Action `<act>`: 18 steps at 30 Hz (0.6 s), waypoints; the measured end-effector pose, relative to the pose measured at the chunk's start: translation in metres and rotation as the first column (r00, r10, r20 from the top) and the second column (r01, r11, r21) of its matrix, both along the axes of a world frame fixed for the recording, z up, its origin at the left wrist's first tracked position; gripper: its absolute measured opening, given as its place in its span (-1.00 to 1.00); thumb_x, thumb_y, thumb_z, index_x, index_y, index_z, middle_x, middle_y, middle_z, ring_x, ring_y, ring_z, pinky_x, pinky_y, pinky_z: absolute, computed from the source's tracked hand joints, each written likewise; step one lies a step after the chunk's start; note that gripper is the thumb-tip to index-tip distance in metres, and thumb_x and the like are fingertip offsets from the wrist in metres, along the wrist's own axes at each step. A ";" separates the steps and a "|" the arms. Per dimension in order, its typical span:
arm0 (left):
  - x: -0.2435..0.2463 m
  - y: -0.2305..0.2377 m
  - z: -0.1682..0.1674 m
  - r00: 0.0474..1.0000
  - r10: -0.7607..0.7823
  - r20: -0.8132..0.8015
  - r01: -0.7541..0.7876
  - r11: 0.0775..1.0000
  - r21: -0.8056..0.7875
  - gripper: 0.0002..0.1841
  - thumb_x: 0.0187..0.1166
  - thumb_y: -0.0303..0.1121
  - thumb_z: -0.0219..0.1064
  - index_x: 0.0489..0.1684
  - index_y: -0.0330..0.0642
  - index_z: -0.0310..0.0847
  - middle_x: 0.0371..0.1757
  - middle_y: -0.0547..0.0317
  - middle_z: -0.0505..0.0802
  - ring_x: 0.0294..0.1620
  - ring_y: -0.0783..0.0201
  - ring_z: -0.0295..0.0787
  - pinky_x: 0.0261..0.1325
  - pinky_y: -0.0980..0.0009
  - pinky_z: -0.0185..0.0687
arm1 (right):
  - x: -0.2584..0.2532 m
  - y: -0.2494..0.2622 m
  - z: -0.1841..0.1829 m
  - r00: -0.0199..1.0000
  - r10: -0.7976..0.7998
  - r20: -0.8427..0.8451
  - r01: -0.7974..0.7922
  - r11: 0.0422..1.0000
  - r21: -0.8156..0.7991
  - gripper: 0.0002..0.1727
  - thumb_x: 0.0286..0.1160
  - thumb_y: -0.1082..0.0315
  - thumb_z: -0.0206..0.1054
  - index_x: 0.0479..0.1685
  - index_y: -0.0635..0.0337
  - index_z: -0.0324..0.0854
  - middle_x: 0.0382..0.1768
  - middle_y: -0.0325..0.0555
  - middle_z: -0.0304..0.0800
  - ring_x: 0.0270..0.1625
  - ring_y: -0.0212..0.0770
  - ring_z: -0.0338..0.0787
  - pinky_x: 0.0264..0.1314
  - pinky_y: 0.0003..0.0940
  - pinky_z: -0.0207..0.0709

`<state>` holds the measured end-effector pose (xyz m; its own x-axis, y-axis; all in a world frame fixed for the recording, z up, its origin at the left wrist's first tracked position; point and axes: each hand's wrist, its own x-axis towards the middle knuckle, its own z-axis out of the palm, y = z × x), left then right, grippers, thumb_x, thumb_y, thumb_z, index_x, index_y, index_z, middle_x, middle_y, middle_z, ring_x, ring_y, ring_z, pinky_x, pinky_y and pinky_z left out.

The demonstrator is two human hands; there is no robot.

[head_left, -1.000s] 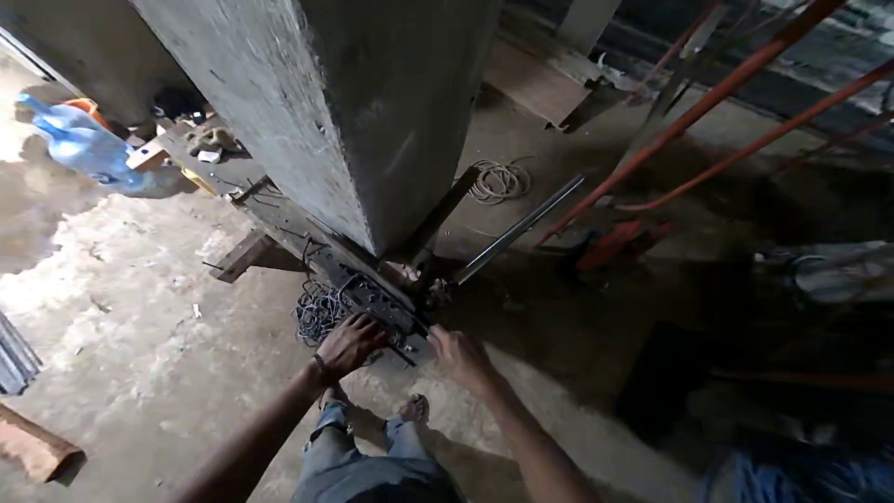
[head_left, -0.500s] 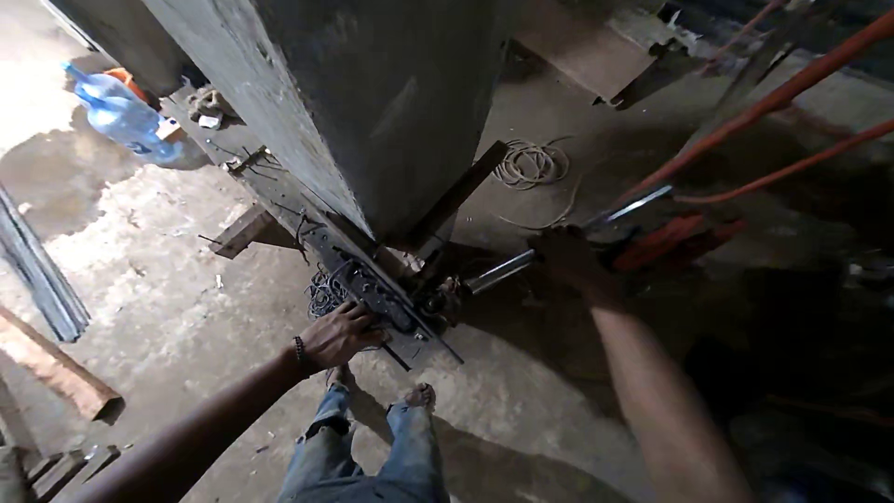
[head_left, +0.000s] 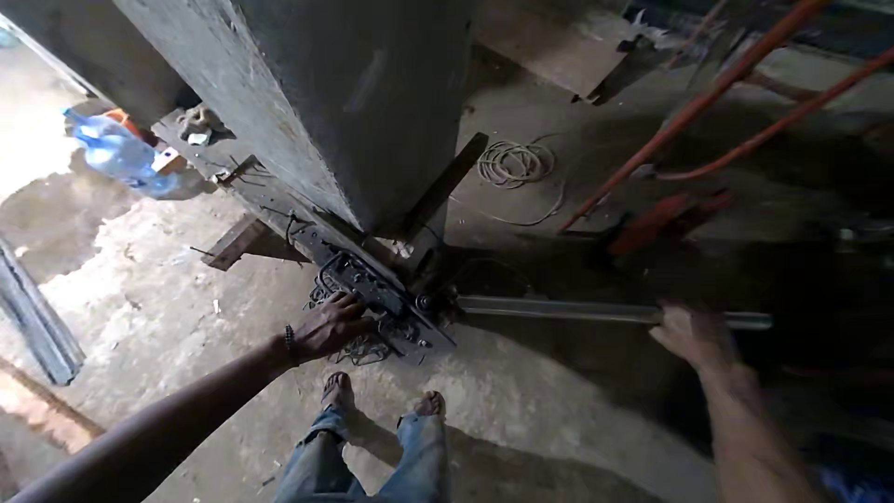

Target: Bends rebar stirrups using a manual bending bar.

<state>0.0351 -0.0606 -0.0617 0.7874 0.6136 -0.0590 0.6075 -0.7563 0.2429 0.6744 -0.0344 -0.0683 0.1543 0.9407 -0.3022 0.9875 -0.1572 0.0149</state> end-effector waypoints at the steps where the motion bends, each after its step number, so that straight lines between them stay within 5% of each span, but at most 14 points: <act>1: 0.000 0.002 0.000 1.000 -0.005 -0.005 0.005 1.000 0.000 -0.78 0.78 -0.31 0.11 0.05 -0.11 0.70 0.02 -0.18 0.81 0.20 -0.25 0.74 0.29 -0.20 0.60 | -0.004 -0.018 0.004 1.000 -0.030 0.004 0.029 0.999 0.013 -0.61 0.39 0.44 0.49 0.19 0.41 0.69 0.15 0.46 0.78 0.31 0.50 0.72 0.35 0.51 0.46; 9: -0.003 0.010 -0.004 0.996 0.020 0.086 -0.017 0.999 -0.042 -0.66 0.80 -0.10 0.13 0.02 -0.12 0.77 0.17 0.01 0.85 0.33 -0.02 0.73 0.49 -0.08 0.50 | -0.022 -0.053 -0.004 0.972 -0.232 -0.041 0.235 0.949 0.210 -0.67 0.33 0.47 0.55 0.10 0.29 0.78 0.14 0.30 0.82 0.37 0.38 0.70 0.40 0.38 0.53; 14: -0.002 0.025 0.011 0.986 0.017 0.169 0.013 0.984 -0.177 -0.66 0.74 -0.10 0.21 -0.10 -0.16 0.82 -0.08 0.04 0.89 0.10 0.03 0.81 0.41 -0.12 0.53 | -0.043 -0.115 -0.005 0.916 -0.399 -0.052 0.399 0.886 0.237 -0.65 0.36 0.45 0.54 0.16 0.26 0.77 0.23 0.30 0.78 0.45 0.37 0.65 0.44 0.38 0.50; 18: -0.004 0.027 0.018 0.985 0.078 0.156 -0.026 0.950 -0.311 -0.66 0.72 -0.08 0.26 -0.08 -0.15 0.83 -0.20 0.04 0.88 -0.11 0.10 0.83 0.17 -0.04 0.68 | -0.089 -0.201 -0.003 0.832 -0.547 -0.088 0.551 0.800 0.236 -0.57 0.41 0.45 0.48 0.31 0.29 0.70 0.26 0.38 0.75 0.43 0.42 0.66 0.43 0.45 0.47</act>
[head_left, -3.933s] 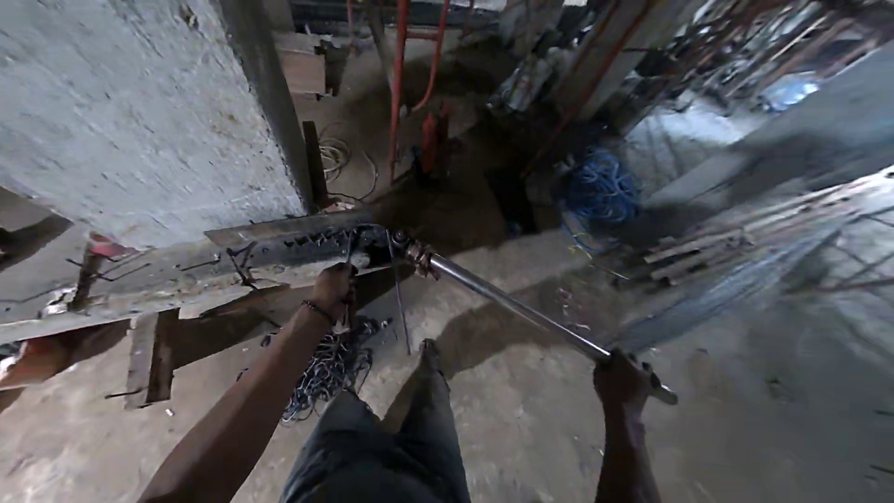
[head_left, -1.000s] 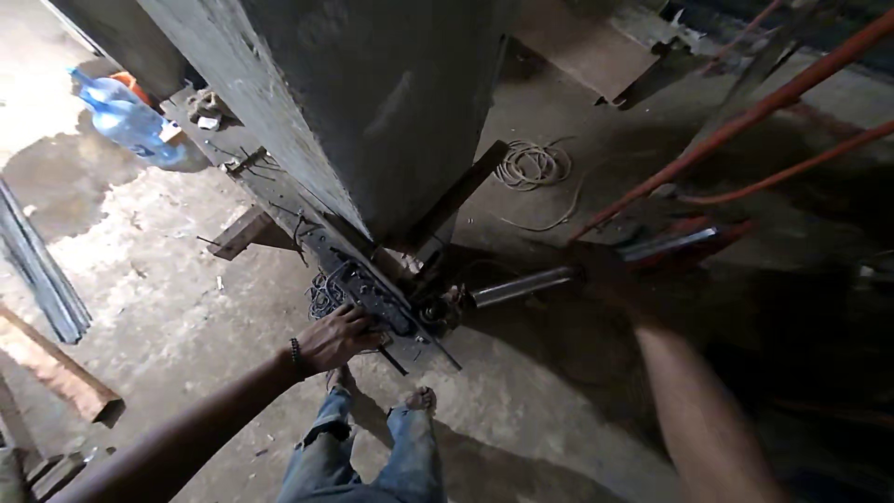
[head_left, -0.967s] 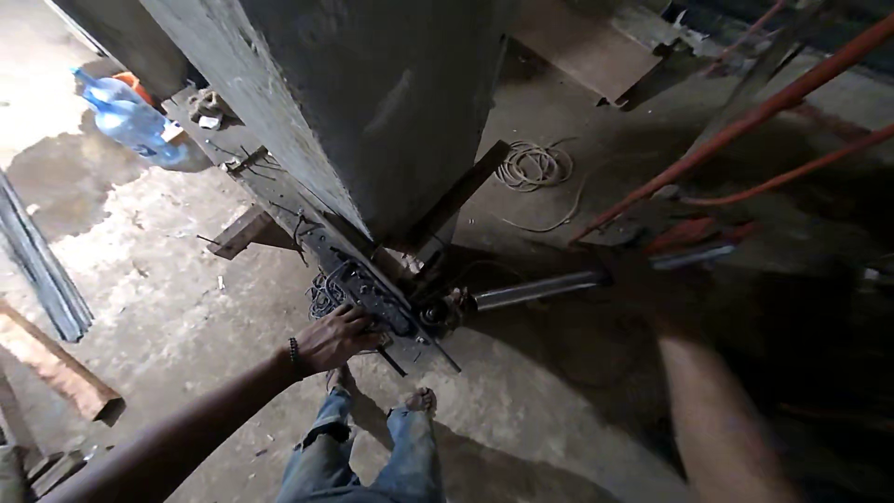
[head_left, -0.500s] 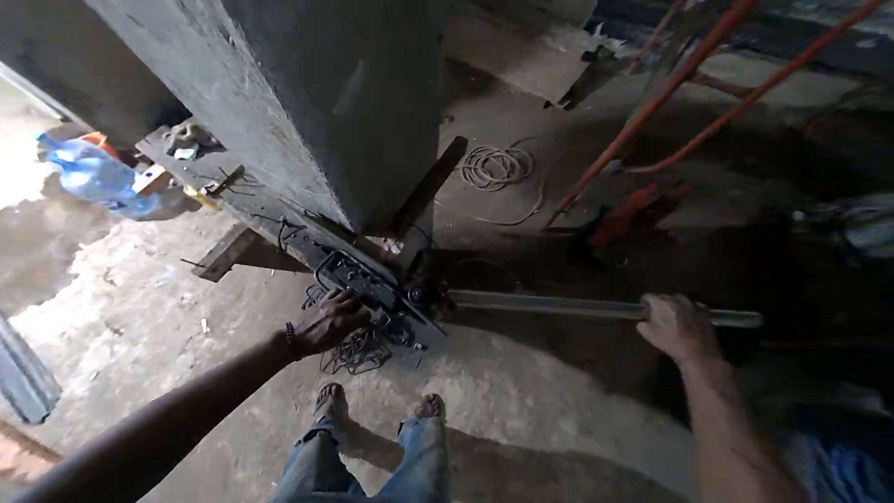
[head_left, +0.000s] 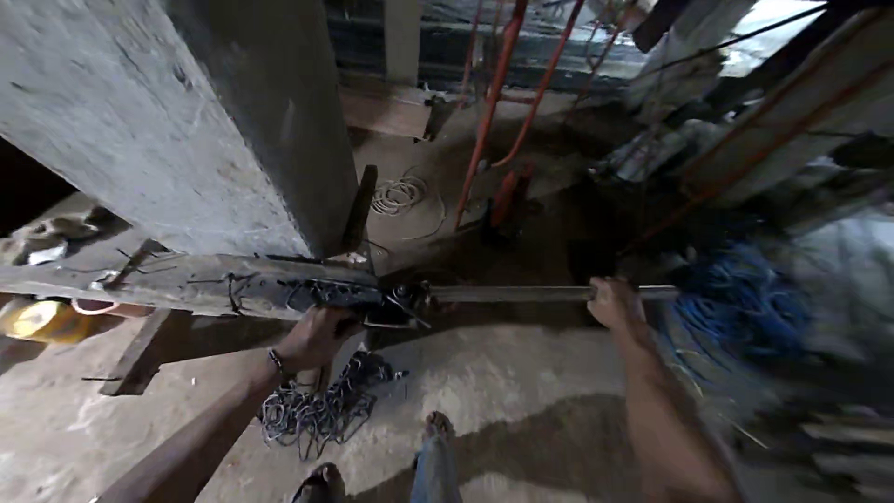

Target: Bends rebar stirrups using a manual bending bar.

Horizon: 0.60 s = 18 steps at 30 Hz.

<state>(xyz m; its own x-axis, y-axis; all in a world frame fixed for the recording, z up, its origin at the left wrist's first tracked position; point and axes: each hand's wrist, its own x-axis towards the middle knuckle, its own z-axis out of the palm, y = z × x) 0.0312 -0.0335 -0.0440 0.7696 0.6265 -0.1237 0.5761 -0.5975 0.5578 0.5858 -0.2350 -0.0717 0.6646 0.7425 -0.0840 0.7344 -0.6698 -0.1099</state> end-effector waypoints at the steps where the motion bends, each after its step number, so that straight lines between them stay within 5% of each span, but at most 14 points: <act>1: 0.001 0.002 0.002 1.000 0.004 -0.006 -0.004 1.000 -0.023 -0.66 0.72 -0.07 0.25 -0.05 -0.14 0.82 -0.19 0.04 0.88 -0.12 0.10 0.83 0.15 -0.04 0.69 | -0.010 -0.019 -0.002 0.999 -0.050 0.001 0.050 0.999 0.004 -0.55 0.43 0.45 0.46 0.35 0.28 0.68 0.28 0.40 0.74 0.43 0.43 0.66 0.43 0.47 0.47; 7: 0.006 0.004 0.014 0.998 0.007 -0.062 -0.012 0.995 -0.095 -0.57 0.73 -0.02 0.26 0.25 -0.19 0.69 -0.02 -0.11 0.85 0.02 -0.05 0.82 0.23 -0.13 0.64 | -0.097 -0.127 -0.016 0.952 -0.305 0.027 0.305 0.952 0.007 -0.60 0.61 0.31 0.34 0.35 0.30 0.68 0.37 0.41 0.69 0.56 0.41 0.56 0.67 0.39 0.25; 11: 0.006 0.006 0.021 0.997 -0.012 -0.078 0.002 0.991 -0.131 -0.42 0.72 -0.02 0.29 0.55 -0.22 0.39 0.18 -0.23 0.79 0.20 -0.17 0.77 0.35 -0.19 0.59 | -0.171 -0.200 -0.044 0.907 -0.419 0.038 0.414 0.904 0.103 -0.59 0.50 0.34 0.42 0.29 0.35 0.68 0.32 0.44 0.70 0.52 0.44 0.56 0.67 0.43 0.19; 15: 0.005 0.009 0.026 0.995 -0.052 -0.083 0.039 0.988 -0.152 -0.43 0.76 -0.03 0.24 0.56 -0.25 0.32 0.18 -0.25 0.77 0.23 -0.17 0.76 0.37 -0.16 0.58 | -0.282 -0.224 -0.010 0.834 -0.535 0.137 0.546 0.835 -0.069 -0.63 0.55 0.19 0.38 0.23 0.21 0.74 0.32 0.21 0.77 0.53 0.24 0.62 0.66 0.37 0.22; 18: 0.004 0.011 0.026 0.994 -0.071 -0.086 0.058 0.988 -0.145 -0.42 0.77 -0.04 0.22 0.57 -0.28 0.29 0.16 -0.27 0.78 0.23 -0.19 0.76 0.37 -0.18 0.57 | -0.350 -0.235 -0.003 0.782 -0.605 0.153 0.620 0.781 -0.080 -0.69 0.58 0.21 0.37 0.14 0.20 0.77 0.20 0.22 0.83 0.43 0.27 0.70 0.57 0.37 0.32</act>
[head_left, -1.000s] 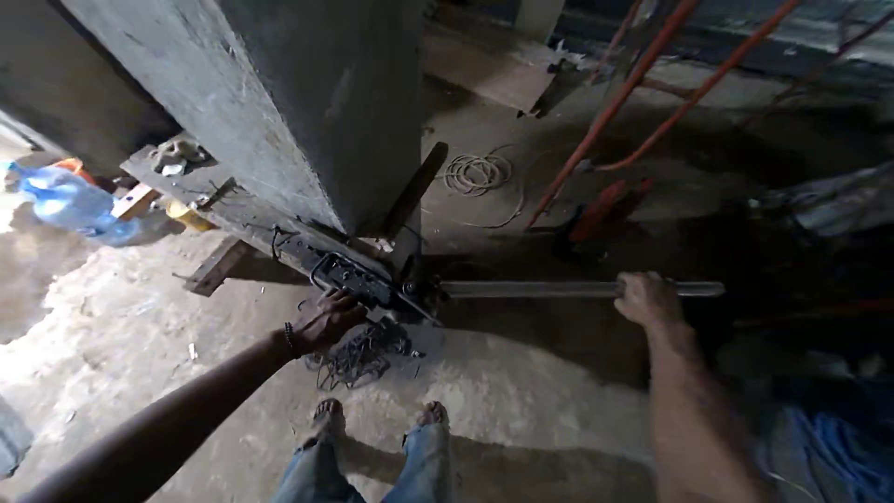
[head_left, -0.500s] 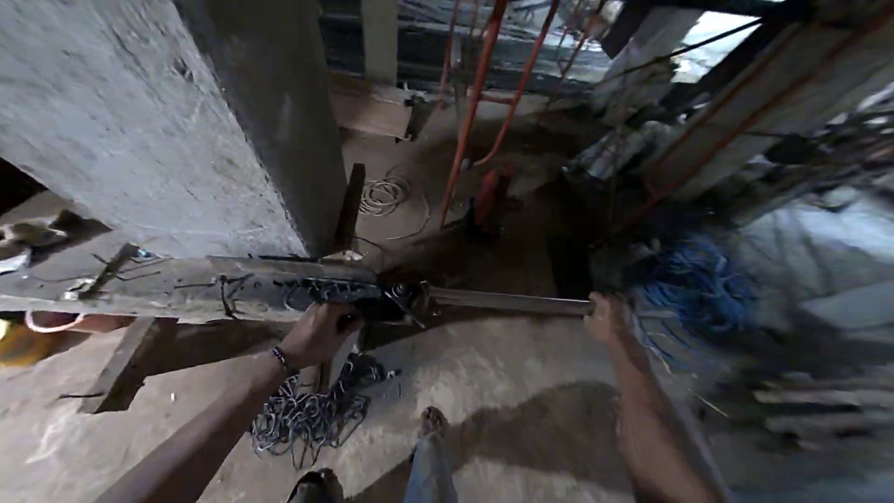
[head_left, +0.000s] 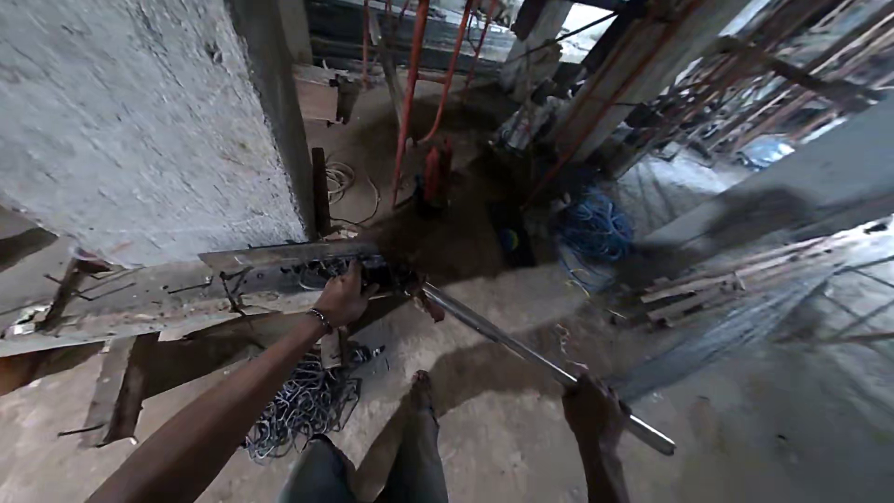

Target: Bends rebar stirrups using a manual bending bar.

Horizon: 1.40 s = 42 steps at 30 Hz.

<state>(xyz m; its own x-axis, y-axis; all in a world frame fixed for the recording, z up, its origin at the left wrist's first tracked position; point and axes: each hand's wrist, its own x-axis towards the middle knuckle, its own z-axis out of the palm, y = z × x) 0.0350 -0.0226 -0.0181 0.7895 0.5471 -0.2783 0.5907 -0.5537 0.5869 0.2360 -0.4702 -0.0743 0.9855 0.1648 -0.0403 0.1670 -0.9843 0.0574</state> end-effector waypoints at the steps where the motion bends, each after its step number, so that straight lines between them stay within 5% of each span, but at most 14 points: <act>1: 0.000 0.001 0.000 1.000 -0.006 -0.001 0.006 1.000 0.004 -0.42 0.77 -0.05 0.23 0.56 -0.30 0.28 0.14 -0.29 0.78 0.22 -0.22 0.77 0.35 -0.19 0.58 | -0.020 -0.003 0.001 1.000 -0.022 -0.007 0.022 1.000 -0.003 -0.69 0.58 0.22 0.37 0.12 0.22 0.77 0.18 0.23 0.84 0.40 0.28 0.72 0.53 0.38 0.35; 7: -0.001 0.003 -0.003 0.999 -0.037 -0.017 0.037 0.999 0.020 -0.39 0.79 -0.11 0.20 0.67 -0.32 0.17 0.23 -0.33 0.76 0.29 -0.24 0.74 0.42 -0.18 0.54 | -0.083 -0.009 0.001 0.996 -0.091 0.016 0.091 0.995 -0.029 -0.77 0.47 0.24 0.46 -0.11 0.23 0.78 -0.04 0.20 0.88 0.22 0.30 0.78 0.36 0.36 0.45; 11: 0.001 -0.002 0.000 0.997 0.013 -0.080 -0.012 1.000 0.021 -0.36 0.77 -0.11 0.20 0.72 -0.30 0.17 0.21 -0.32 0.78 0.26 -0.24 0.76 0.40 -0.15 0.57 | -0.031 -0.004 0.006 0.994 -0.023 -0.104 0.016 0.998 -0.065 -0.73 0.51 0.22 0.46 -0.02 0.24 0.76 0.05 0.23 0.85 0.31 0.30 0.74 0.45 0.34 0.42; 17: -0.007 -0.007 -0.004 0.998 -0.056 0.018 0.051 0.972 0.229 -0.59 0.79 -0.09 0.14 0.30 -0.20 0.69 0.19 -0.13 0.85 0.32 -0.12 0.77 0.50 -0.09 0.53 | 0.118 0.021 -0.009 0.815 0.118 -0.567 -0.310 0.916 -0.255 -0.46 0.37 -0.18 0.53 0.13 0.03 0.82 0.31 0.17 0.77 0.53 0.27 0.59 0.56 0.44 0.30; 21: -0.008 -0.001 0.004 0.988 -0.126 0.090 0.074 0.893 0.444 -0.69 0.76 -0.19 0.18 0.15 -0.15 0.77 0.07 -0.09 0.89 0.19 -0.11 0.84 0.36 -0.10 0.65 | 0.250 0.100 0.012 0.878 0.338 -0.340 -0.342 0.939 0.050 -0.55 0.62 0.32 0.38 0.41 0.37 0.62 0.47 0.51 0.56 0.60 0.47 0.48 0.66 0.45 0.22; 24: -0.005 0.010 0.003 0.967 -0.148 0.205 -0.003 0.804 0.595 -0.77 0.68 -0.29 0.22 0.04 -0.13 0.77 -0.01 -0.06 0.90 0.10 -0.09 0.87 0.25 -0.08 0.71 | 0.286 0.216 0.073 0.838 0.534 -0.117 -0.535 0.845 0.024 -0.38 0.52 0.53 0.37 0.64 0.27 0.45 0.67 0.61 0.25 0.72 0.66 0.21 0.68 0.59 0.07; 26: -0.004 0.015 0.015 0.935 -0.159 0.318 -0.111 0.719 0.686 -0.77 0.68 -0.32 0.16 -0.04 -0.09 0.78 -0.08 -0.01 0.91 0.00 -0.01 0.89 0.15 0.01 0.74 | 0.259 0.280 0.098 0.716 0.690 -0.105 -0.679 0.724 0.124 -0.35 0.51 0.46 0.41 0.67 0.21 0.44 0.66 0.55 0.31 0.61 0.64 0.40 0.53 0.55 0.33; 28: 0.000 0.010 0.043 0.910 -0.151 0.387 -0.178 0.699 0.692 -0.76 0.73 -0.29 0.14 -0.04 -0.05 0.78 -0.08 0.04 0.92 -0.02 0.07 0.87 0.14 0.12 0.72 | 0.194 0.316 0.117 0.500 0.841 -0.207 -0.764 0.541 0.352 -0.25 0.45 0.27 0.55 0.71 0.07 0.42 0.64 0.32 0.44 0.49 0.35 0.65 0.41 0.27 0.60; 31: 0.006 -0.012 0.086 0.915 -0.114 0.387 -0.161 0.777 0.608 -0.73 0.75 -0.21 0.15 -0.03 -0.05 0.81 -0.05 0.07 0.93 0.05 0.11 0.90 0.21 0.15 0.77 | 0.085 0.325 0.119 0.085 0.985 -0.150 -0.564 0.172 0.808 -0.07 0.24 0.07 0.68 0.67 0.23 0.42 0.61 0.15 0.53 0.53 -0.09 0.64 0.46 -0.20 0.62; 33: 0.005 -0.028 0.097 0.912 -0.114 0.393 -0.145 0.808 0.571 -0.74 0.74 -0.21 0.17 -0.04 -0.04 0.81 -0.07 0.12 0.93 0.04 0.16 0.90 0.18 0.19 0.79 | 0.029 0.313 0.111 0.021 1.000 0.020 -0.417 -0.010 0.909 -0.36 0.50 0.02 0.47 0.37 0.38 0.62 0.28 0.13 0.79 0.30 -0.25 0.79 0.34 -0.37 0.66; 36: -0.012 -0.047 0.080 0.887 0.075 0.455 -0.349 0.753 0.557 -0.74 0.73 -0.15 0.22 0.00 -0.01 0.82 0.00 0.14 0.92 0.09 0.14 0.85 0.25 0.13 0.70 | -0.031 0.299 0.091 0.243 0.969 -0.045 -0.182 0.092 0.979 -0.65 0.79 0.27 0.06 -0.13 0.36 0.66 -0.45 -0.18 0.79 -0.46 -0.44 0.76 -0.37 -0.50 0.73; 39: -0.031 -0.056 0.044 0.670 0.554 0.495 -0.718 0.652 0.242 -0.50 0.71 -0.12 0.14 0.40 -0.35 0.58 0.25 -0.12 0.80 0.29 -0.03 0.73 0.40 -0.06 0.58 | -0.066 0.297 0.075 0.375 0.886 -0.272 0.134 0.238 0.962 -0.58 0.89 0.22 -0.15 -0.19 0.30 0.54 -0.62 -0.27 0.61 -0.68 -0.38 0.59 -0.64 -0.45 0.58; 40: -0.035 -0.053 0.032 0.579 0.680 0.450 -0.781 0.621 0.066 -0.49 0.78 -0.12 0.06 0.49 -0.36 0.47 0.22 -0.04 0.79 0.22 0.13 0.74 0.35 0.08 0.64 | -0.072 0.301 0.072 0.398 0.856 -0.330 0.200 0.270 0.942 -0.57 0.90 0.22 -0.15 -0.21 0.29 0.53 -0.63 -0.27 0.58 -0.69 -0.37 0.56 -0.66 -0.44 0.56; 42: -0.039 -0.043 0.015 0.447 0.817 0.364 -0.813 0.541 -0.216 -0.58 0.88 -0.19 0.00 0.36 -0.38 0.52 -0.18 0.05 0.83 -0.26 0.29 0.81 -0.10 0.25 0.80 | -0.081 0.314 0.066 0.431 0.792 -0.433 0.270 0.346 0.899 -0.56 0.91 0.22 -0.17 -0.22 0.29 0.51 -0.63 -0.26 0.52 -0.71 -0.36 0.52 -0.66 -0.43 0.55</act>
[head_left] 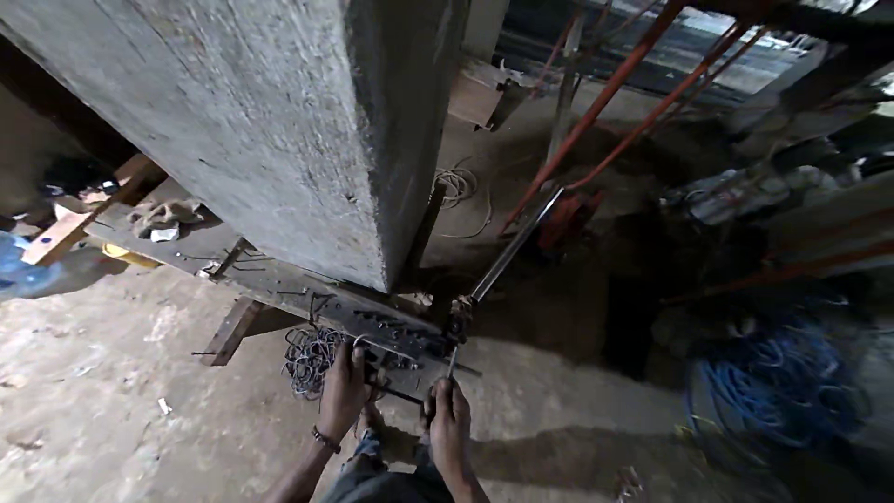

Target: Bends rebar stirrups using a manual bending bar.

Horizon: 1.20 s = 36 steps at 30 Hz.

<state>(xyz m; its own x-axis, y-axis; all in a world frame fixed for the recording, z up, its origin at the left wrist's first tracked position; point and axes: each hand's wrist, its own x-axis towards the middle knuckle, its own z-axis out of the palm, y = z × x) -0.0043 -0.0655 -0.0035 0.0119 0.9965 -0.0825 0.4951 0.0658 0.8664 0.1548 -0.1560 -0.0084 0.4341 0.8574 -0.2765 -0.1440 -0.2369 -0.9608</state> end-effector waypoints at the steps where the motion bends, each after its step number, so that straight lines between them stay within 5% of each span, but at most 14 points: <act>1: -0.002 0.008 -0.007 0.999 0.004 0.051 0.000 0.997 -0.071 -0.61 0.89 -0.22 -0.04 0.28 -0.38 0.53 -0.32 0.10 0.80 -0.42 0.32 0.78 -0.26 0.29 0.80 | -0.004 0.007 -0.005 1.000 -0.027 -0.016 0.026 0.999 -0.036 -0.56 0.92 0.21 -0.18 -0.20 0.30 0.51 -0.64 -0.24 0.51 -0.72 -0.35 0.50 -0.67 -0.42 0.53; 3: -0.006 0.028 -0.016 0.999 -0.018 0.029 0.022 0.988 -0.153 -0.61 0.90 -0.22 -0.05 0.25 -0.39 0.54 -0.41 0.08 0.75 -0.50 0.27 0.73 -0.31 0.24 0.77 | -0.013 0.021 -0.013 0.997 -0.082 -0.016 0.080 0.995 -0.063 -0.56 0.94 0.22 -0.18 -0.19 0.31 0.51 -0.64 -0.23 0.50 -0.71 -0.36 0.49 -0.65 -0.45 0.50; 7: -0.011 0.064 -0.029 0.979 -0.126 -0.157 0.081 0.960 -0.266 -0.58 0.88 -0.16 0.02 0.23 -0.37 0.61 -0.18 -0.17 0.83 -0.18 -0.03 0.83 0.05 -0.05 0.71 | -0.023 0.044 -0.023 0.976 -0.217 0.017 0.217 0.964 -0.154 -0.54 0.96 0.19 -0.15 -0.20 0.33 0.52 -0.64 -0.17 0.50 -0.72 -0.33 0.48 -0.67 -0.44 0.47; 11: -0.005 0.066 -0.033 0.977 -0.101 -0.189 0.042 0.955 -0.293 -0.54 0.81 -0.07 0.15 0.13 -0.40 0.65 -0.14 -0.23 0.84 -0.06 -0.12 0.84 0.16 -0.12 0.67 | -0.015 0.048 -0.028 0.960 -0.280 0.019 0.275 0.925 -0.261 -0.55 0.95 0.13 -0.10 -0.04 0.35 0.54 -0.57 -0.14 0.53 -0.70 -0.33 0.47 -0.67 -0.45 0.45; 13: -0.002 0.063 -0.037 0.975 -0.073 -0.210 0.008 0.956 -0.294 -0.50 0.80 -0.06 0.17 0.28 -0.42 0.59 -0.07 -0.27 0.85 0.00 -0.17 0.84 0.20 -0.16 0.66 | -0.009 0.046 -0.026 0.970 -0.231 0.074 0.243 0.917 -0.316 -0.54 0.95 0.13 -0.07 -0.01 0.36 0.59 -0.54 -0.12 0.57 -0.69 -0.32 0.50 -0.64 -0.43 0.48; 16: -0.002 0.051 -0.028 0.882 -0.153 -0.447 0.048 0.970 -0.237 -0.42 0.78 0.10 0.12 0.39 -0.29 0.54 -0.08 -0.23 0.88 -0.01 -0.21 0.88 0.07 -0.22 0.71 | 0.001 0.045 -0.029 0.977 -0.090 0.194 0.163 0.899 -0.406 -0.48 0.94 0.08 -0.07 -0.09 0.36 0.64 -0.51 -0.03 0.68 -0.70 -0.22 0.59 -0.61 -0.29 0.61; 18: 0.003 0.029 -0.025 0.839 -0.150 -0.523 0.178 0.984 0.005 -0.52 0.73 -0.04 0.19 0.24 -0.34 0.63 0.03 -0.27 0.83 0.11 -0.26 0.82 0.14 -0.20 0.68 | 0.005 0.047 -0.026 0.966 -0.010 0.259 0.128 0.887 -0.444 -0.46 0.95 0.07 -0.10 -0.08 0.35 0.66 -0.47 0.02 0.73 -0.62 -0.16 0.71 -0.50 -0.21 0.71; 20: 0.015 0.002 -0.029 0.818 -0.263 -0.512 0.398 0.901 0.173 -0.63 0.65 -0.20 0.23 0.08 -0.35 0.74 0.11 -0.34 0.81 0.18 -0.32 0.78 0.24 -0.24 0.65 | 0.009 0.048 -0.022 0.944 0.061 0.324 0.099 0.885 -0.455 -0.52 0.95 0.14 -0.09 0.09 0.34 0.66 -0.39 0.03 0.79 -0.49 -0.13 0.80 -0.34 -0.16 0.78; 23: 0.045 -0.026 -0.047 0.702 -0.460 -0.543 0.635 0.750 0.185 -0.67 0.73 -0.21 0.16 0.07 -0.25 0.77 0.15 -0.17 0.87 0.26 -0.16 0.81 0.47 -0.12 0.57 | 0.019 0.049 -0.015 0.898 0.168 0.407 0.034 0.895 -0.444 -0.56 0.91 0.17 -0.02 0.08 0.34 0.68 -0.26 0.09 0.80 -0.22 -0.05 0.82 -0.03 -0.04 0.71; 25: 0.062 -0.029 -0.060 0.680 -0.446 -0.582 0.640 0.748 0.175 -0.62 0.76 -0.13 0.11 -0.01 -0.23 0.76 0.03 -0.09 0.89 0.21 -0.08 0.83 0.51 -0.05 0.55 | 0.035 0.050 -0.010 0.870 0.289 0.400 -0.061 0.868 -0.493 -0.52 0.90 0.08 0.01 -0.05 0.29 0.73 -0.30 0.05 0.79 -0.21 -0.06 0.81 -0.03 -0.04 0.69; 29: 0.082 -0.029 -0.067 0.650 -0.425 -0.630 0.633 0.761 0.139 -0.52 0.81 0.05 0.02 0.03 -0.12 0.77 -0.03 -0.02 0.89 0.15 -0.08 0.83 0.36 -0.15 0.58 | 0.101 0.051 0.025 0.633 0.650 0.420 -0.265 0.692 -0.672 -0.34 0.73 -0.25 0.13 -0.14 0.22 0.80 -0.28 0.03 0.86 -0.16 -0.03 0.88 0.02 0.04 0.73; 32: 0.090 -0.034 -0.071 0.702 -0.338 -0.627 0.558 0.808 0.189 -0.56 0.80 0.00 0.05 -0.11 -0.10 0.79 -0.16 0.04 0.90 0.06 -0.04 0.85 0.36 -0.11 0.59 | 0.148 0.060 0.027 0.410 0.666 0.623 -0.269 0.741 -0.615 -0.39 0.65 -0.26 0.24 0.07 0.15 0.78 -0.16 0.03 0.90 -0.08 0.03 0.90 0.05 0.11 0.73; 36: 0.098 -0.036 -0.075 0.735 -0.227 -0.638 0.488 0.831 0.266 -0.60 0.77 -0.09 0.10 -0.26 -0.14 0.79 -0.27 0.05 0.90 -0.06 0.02 0.87 0.30 -0.02 0.64 | 0.168 0.077 -0.002 0.084 0.714 0.695 -0.579 0.603 -0.549 -0.44 0.81 -0.12 0.06 0.31 0.17 0.68 0.15 0.13 0.84 0.02 0.09 0.92 0.04 0.04 0.78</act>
<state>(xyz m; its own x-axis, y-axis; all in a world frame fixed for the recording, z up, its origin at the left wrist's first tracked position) 0.0940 -0.1011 -0.0787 0.4563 0.8675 0.1979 0.8034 -0.4973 0.3274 0.3225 -0.0792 -0.0105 -0.2361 0.9251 -0.2972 0.9041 0.0971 -0.4161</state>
